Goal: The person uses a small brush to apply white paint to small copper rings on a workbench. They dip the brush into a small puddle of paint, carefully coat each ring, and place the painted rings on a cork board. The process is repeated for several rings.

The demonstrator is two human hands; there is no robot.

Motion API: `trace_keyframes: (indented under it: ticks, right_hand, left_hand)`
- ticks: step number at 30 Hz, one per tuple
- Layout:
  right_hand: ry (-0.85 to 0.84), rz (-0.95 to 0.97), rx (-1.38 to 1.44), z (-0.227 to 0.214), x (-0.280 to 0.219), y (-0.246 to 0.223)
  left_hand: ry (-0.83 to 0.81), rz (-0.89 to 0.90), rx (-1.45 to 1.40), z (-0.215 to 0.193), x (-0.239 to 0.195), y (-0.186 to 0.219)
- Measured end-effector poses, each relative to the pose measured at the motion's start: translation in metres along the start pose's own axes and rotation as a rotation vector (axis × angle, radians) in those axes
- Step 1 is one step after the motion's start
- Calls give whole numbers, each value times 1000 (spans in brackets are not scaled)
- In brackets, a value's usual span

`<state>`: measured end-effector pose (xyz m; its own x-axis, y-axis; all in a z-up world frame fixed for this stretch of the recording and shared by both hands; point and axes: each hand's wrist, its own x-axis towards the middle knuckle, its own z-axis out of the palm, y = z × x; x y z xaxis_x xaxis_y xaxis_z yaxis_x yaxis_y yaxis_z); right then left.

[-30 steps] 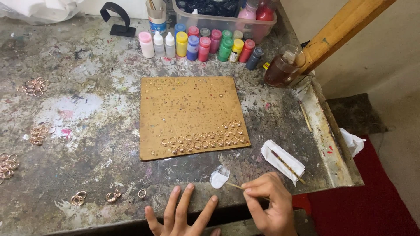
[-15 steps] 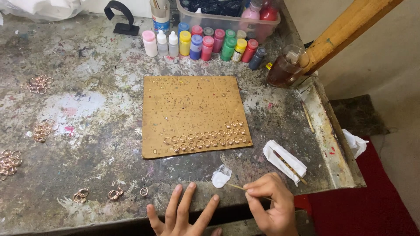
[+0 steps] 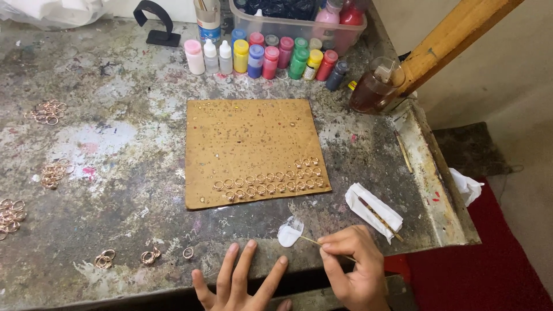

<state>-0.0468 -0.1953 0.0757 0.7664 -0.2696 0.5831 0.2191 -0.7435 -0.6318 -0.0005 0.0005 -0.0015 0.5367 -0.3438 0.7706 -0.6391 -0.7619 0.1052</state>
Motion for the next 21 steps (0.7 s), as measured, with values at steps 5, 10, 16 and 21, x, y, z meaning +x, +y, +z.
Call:
trace_keyframes:
  ticks: [5, 10, 16, 21]
  right_hand:
    - [-27, -27, 3, -1, 1, 0]
    - [16, -24, -39, 0, -1, 1]
    - [40, -25, 17, 0, -2, 2]
    - [21, -92, 68, -1, -3, 2]
  left_hand:
    - [15, 4, 5, 2, 0, -1]
    - [-4, 4, -4, 0, -1, 0]
    - [-12, -1, -9, -2, 1, 1]
    - [-16, -2, -11, -3, 2, 0]
